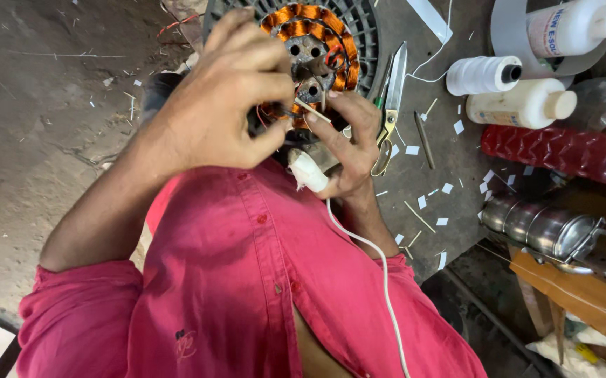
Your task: The person is repairing an electric motor stator by hand. They use a small wooden stick to push and arrange copper wires within the stator slots, then use scissors to trim excess wire ends.
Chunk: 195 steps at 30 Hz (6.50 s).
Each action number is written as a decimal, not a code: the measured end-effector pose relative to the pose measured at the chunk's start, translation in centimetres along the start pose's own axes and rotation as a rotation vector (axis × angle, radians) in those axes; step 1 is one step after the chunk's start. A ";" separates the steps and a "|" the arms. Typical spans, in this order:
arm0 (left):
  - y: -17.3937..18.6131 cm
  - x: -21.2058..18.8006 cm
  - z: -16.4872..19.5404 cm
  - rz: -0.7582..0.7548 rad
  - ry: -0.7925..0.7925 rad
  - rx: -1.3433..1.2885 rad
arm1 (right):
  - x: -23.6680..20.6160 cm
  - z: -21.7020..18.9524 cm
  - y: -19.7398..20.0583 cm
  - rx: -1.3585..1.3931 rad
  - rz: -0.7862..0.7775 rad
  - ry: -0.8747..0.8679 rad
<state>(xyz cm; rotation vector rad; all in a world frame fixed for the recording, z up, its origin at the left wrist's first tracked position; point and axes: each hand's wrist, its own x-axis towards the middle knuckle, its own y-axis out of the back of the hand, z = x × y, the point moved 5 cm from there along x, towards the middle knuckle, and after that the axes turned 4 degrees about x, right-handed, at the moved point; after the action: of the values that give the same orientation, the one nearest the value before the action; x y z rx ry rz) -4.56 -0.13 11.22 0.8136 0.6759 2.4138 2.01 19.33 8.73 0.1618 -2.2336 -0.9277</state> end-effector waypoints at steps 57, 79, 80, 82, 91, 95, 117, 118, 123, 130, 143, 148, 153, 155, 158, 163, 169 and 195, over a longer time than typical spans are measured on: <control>-3.8 1.3 0.2 0.001 0.040 0.158 | -0.6 3.7 1.8 0.166 0.014 -0.052; -3.8 2.3 0.9 -0.106 0.161 0.194 | -1.1 4.9 2.3 0.134 0.008 -0.051; -3.9 2.4 1.0 -0.108 0.171 0.186 | -1.1 5.0 2.3 0.134 0.003 -0.058; -3.9 2.7 1.1 -0.113 0.187 0.170 | -1.1 5.0 2.5 0.140 0.006 -0.059; -4.7 3.4 1.3 -0.068 0.156 0.217 | -1.1 5.6 2.7 0.145 0.007 -0.050; -5.4 3.3 1.0 -0.052 0.137 0.246 | -0.9 5.6 2.7 0.140 0.014 -0.042; -3.4 3.7 0.3 -0.086 0.056 0.088 | -1.6 6.2 2.8 0.194 0.026 -0.003; -3.2 3.9 0.4 -0.098 0.046 0.113 | -1.7 6.2 2.8 0.200 0.023 -0.007; -3.0 5.2 1.6 -0.110 -0.126 0.404 | -1.9 6.3 2.9 0.206 0.019 -0.018; -3.4 5.5 3.2 -0.051 -0.394 0.695 | -1.6 6.5 3.2 0.216 0.027 0.003; -5.2 5.0 0.6 -0.092 -0.420 0.516 | -1.3 6.5 3.3 0.214 0.026 -0.010; -4.5 4.9 -0.5 -0.082 -0.355 0.546 | -1.0 6.8 3.4 0.231 0.034 0.010; -4.3 5.1 -1.5 -0.037 -0.265 0.419 | -1.0 7.6 3.5 0.243 0.036 0.004; -4.5 5.3 -1.6 -0.039 -0.245 0.436 | -1.0 7.8 3.6 0.254 0.049 0.032; -4.6 5.7 -1.8 -0.073 -0.172 0.371 | -1.2 8.0 3.6 0.241 0.016 0.026; -4.8 5.8 -2.2 -0.125 -0.066 0.179 | -1.5 8.4 4.0 0.246 -0.022 0.026; -5.2 5.4 -2.4 -0.088 -0.133 0.240 | -1.5 8.5 4.0 0.234 -0.044 0.025; -5.5 6.0 -1.7 -0.131 -0.090 0.336 | -1.9 8.7 3.8 0.232 -0.050 0.014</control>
<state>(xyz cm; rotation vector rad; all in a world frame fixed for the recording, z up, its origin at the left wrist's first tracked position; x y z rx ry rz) -8.20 7.09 9.23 0.9704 1.0815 2.1624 -1.69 27.83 5.81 0.3294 -2.3289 -0.6887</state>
